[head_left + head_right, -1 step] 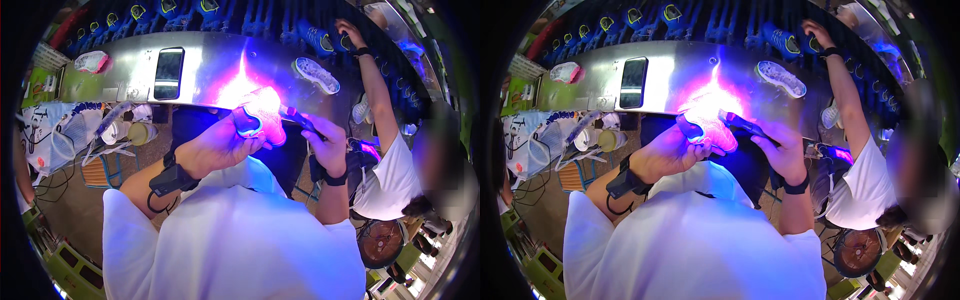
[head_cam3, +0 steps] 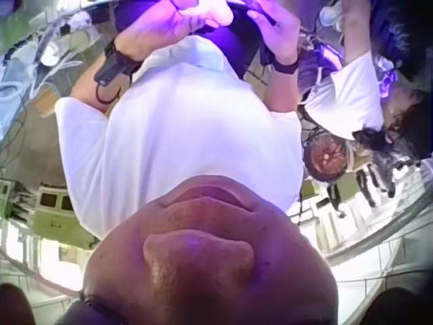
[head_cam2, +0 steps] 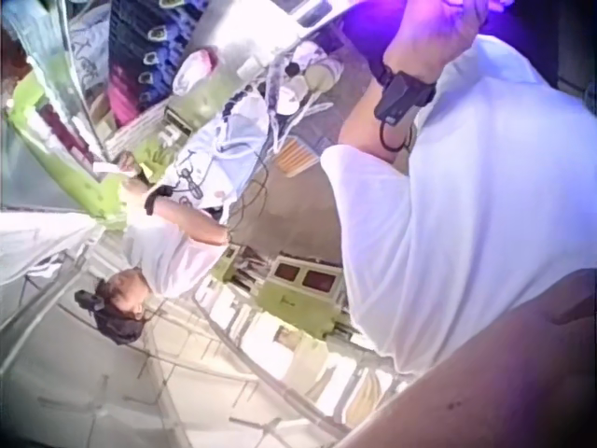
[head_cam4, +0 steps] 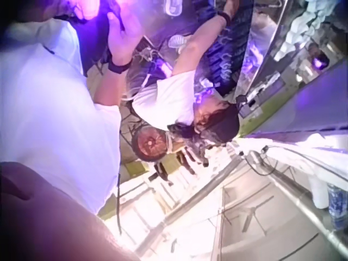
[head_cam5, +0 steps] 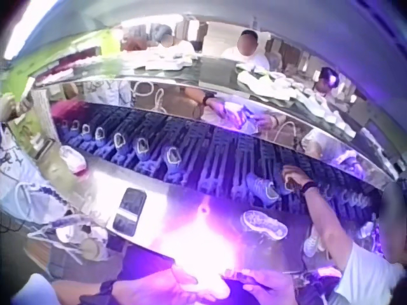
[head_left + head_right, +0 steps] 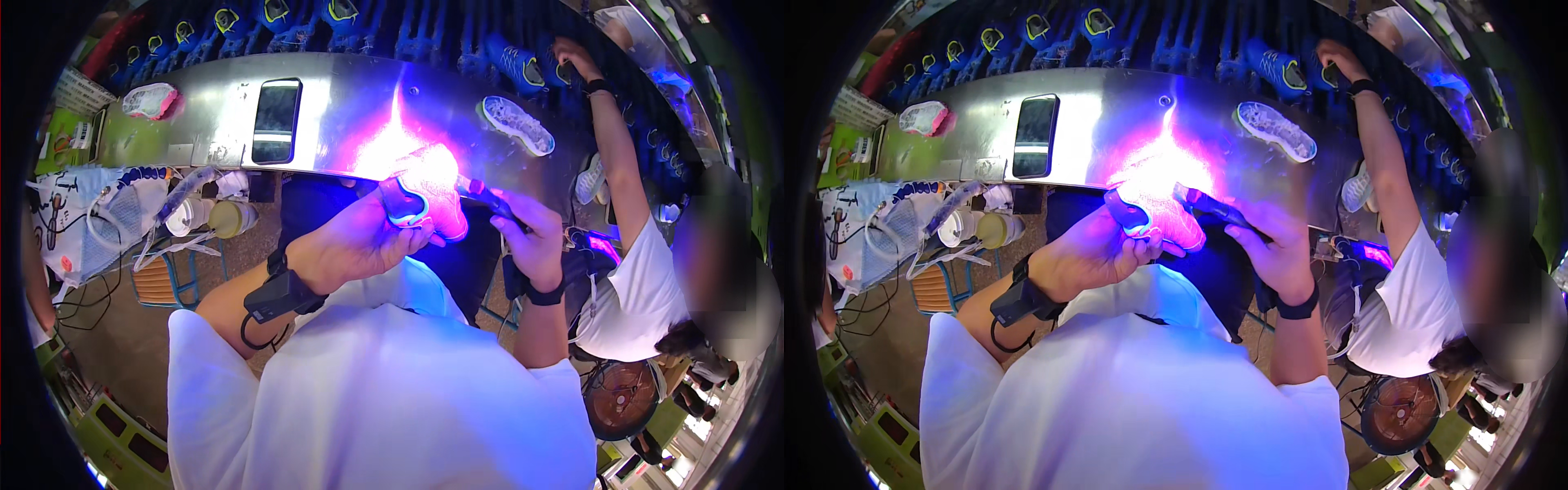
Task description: The worker uses a brush to apply glue or primer to shoe components under a UV light on an assembly line.
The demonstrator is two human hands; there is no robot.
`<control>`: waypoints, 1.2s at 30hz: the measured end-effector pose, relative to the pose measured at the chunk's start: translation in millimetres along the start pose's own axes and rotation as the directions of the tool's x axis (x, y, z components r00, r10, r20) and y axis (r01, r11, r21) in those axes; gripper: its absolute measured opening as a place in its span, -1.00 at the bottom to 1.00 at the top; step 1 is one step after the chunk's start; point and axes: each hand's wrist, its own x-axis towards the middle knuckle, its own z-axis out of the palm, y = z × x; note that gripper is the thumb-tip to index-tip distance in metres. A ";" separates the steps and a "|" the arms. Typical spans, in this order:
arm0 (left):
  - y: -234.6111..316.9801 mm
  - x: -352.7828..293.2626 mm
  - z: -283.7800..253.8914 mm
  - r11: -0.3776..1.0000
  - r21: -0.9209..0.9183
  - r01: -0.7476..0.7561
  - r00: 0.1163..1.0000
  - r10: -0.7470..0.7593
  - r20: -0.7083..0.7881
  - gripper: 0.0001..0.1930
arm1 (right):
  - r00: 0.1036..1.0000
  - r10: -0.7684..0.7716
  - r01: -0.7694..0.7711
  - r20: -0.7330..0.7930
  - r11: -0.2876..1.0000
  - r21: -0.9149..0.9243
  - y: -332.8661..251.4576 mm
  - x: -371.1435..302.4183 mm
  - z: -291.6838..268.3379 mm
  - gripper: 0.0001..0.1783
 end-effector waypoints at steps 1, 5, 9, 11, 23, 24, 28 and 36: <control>-2.4 -1.1 -0.9 1.000 0.002 -0.012 1.000 0.012 0.026 -0.32 | 1.000 -0.019 0.019 -0.004 1.000 -0.001 0.2 -1.8 2.8 -0.52; -10.2 -3.0 0.3 0.993 0.095 -0.067 0.994 0.059 0.087 -0.43 | 0.999 0.050 -0.051 0.020 0.997 0.052 13.6 -23.8 7.0 -0.49; -20.3 4.0 25.2 0.820 0.423 -0.384 0.917 0.392 0.073 -0.50 | 0.996 0.073 -0.073 -0.045 0.997 -0.010 19.0 -33.2 3.6 -0.52; -22.9 5.6 36.0 0.660 0.587 -0.468 0.821 0.571 0.012 -0.54 | 0.989 0.113 -0.117 -0.093 0.993 -0.031 17.5 -28.9 0.2 -0.57; -5.5 1.2 58.3 -0.953 -0.210 0.220 0.285 -0.144 0.948 -0.34 | 0.941 0.257 -0.199 -0.220 0.946 0.255 -25.4 -56.1 -48.0 -0.55; -6.1 0.6 57.0 -0.952 -0.215 0.217 0.302 -0.144 0.942 -0.34 | 0.967 0.180 -0.144 -0.178 0.970 0.196 -30.6 -54.5 -53.2 -0.54; -7.5 6.0 56.3 -0.902 -0.360 0.240 0.290 -0.287 0.913 -0.42 | 0.984 0.053 -0.030 -0.169 0.990 0.139 -37.6 -48.5 -59.5 -0.54; -15.2 1.1 60.7 -0.832 -0.504 0.231 0.342 -0.416 0.843 -0.58 | 0.992 0.018 -0.015 -0.125 0.999 0.029 -42.8 -34.1 -63.0 -0.53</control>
